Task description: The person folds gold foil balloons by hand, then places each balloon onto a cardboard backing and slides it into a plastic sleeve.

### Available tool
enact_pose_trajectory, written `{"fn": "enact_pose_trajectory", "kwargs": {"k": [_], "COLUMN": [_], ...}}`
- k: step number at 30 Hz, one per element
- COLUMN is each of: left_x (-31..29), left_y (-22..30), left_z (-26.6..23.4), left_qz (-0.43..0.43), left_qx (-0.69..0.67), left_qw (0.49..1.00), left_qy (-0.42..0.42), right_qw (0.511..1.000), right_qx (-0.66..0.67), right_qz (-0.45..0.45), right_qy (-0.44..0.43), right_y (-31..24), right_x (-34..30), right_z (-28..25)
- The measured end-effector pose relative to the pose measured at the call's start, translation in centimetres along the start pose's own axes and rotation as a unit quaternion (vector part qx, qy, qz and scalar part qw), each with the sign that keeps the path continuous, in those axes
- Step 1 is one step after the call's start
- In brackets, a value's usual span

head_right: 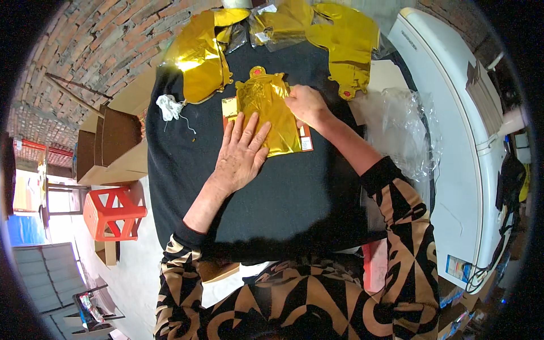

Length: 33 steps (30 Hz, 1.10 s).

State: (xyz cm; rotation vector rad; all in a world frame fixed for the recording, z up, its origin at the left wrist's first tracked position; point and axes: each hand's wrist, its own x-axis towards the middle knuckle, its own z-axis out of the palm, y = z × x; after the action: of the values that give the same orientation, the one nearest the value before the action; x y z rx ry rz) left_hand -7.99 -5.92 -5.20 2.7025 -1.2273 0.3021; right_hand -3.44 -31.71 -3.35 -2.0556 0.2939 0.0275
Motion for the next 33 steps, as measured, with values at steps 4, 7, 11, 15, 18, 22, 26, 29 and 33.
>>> {"fn": "enact_pose_trajectory", "kwargs": {"k": [4,7,11,15,18,22,26,29,33], "left_x": [0.3,-0.3,0.3,-0.2,-0.2,-0.1,-0.2,-0.2,-0.1], "left_y": [0.2,0.0,0.1,-0.3,0.0,0.0,-0.1,0.0,0.0], "left_z": [-0.3,-0.3,-0.7,-0.2,-0.1,-0.9,-0.6,-0.7,-0.8], "left_qz": [0.0,-0.007,-0.004,0.012,-0.005,-0.004,-0.006,-0.005,-0.007], "left_qx": [0.0,0.0,0.041,0.007,-0.007,0.008,-0.009,-0.016,-0.013], "left_qw": [1.0,1.0,0.995,0.999,0.999,0.995,0.998,0.998,0.998], "left_qy": [-0.015,-0.026,-0.086,-0.037,-0.046,-0.096,-0.066,-0.055,-0.055], "right_qw": [0.971,0.907,0.823,0.85,0.855,0.849,0.842,0.849,0.822], "right_qx": [-0.235,-0.372,-0.365,-0.293,-0.288,-0.332,-0.39,-0.402,-0.465], "right_qz": [-0.032,-0.166,-0.433,-0.423,-0.392,-0.358,-0.347,-0.323,-0.329], "right_qy": [0.032,0.106,0.046,-0.115,-0.178,-0.2,-0.135,-0.114,-0.02], "right_y": [-0.5,-2.0,-1.6,-1.1,-1.3,-1.9,-2.0,-2.1,-1.7], "right_x": [0.2,-2.0,-5.0,-5.6,-4.4,-1.9,0.4,2.0,4.4], "right_z": [-0.5,0.9,3.2,4.3,3.8,3.9,4.5,4.3,4.3]}}
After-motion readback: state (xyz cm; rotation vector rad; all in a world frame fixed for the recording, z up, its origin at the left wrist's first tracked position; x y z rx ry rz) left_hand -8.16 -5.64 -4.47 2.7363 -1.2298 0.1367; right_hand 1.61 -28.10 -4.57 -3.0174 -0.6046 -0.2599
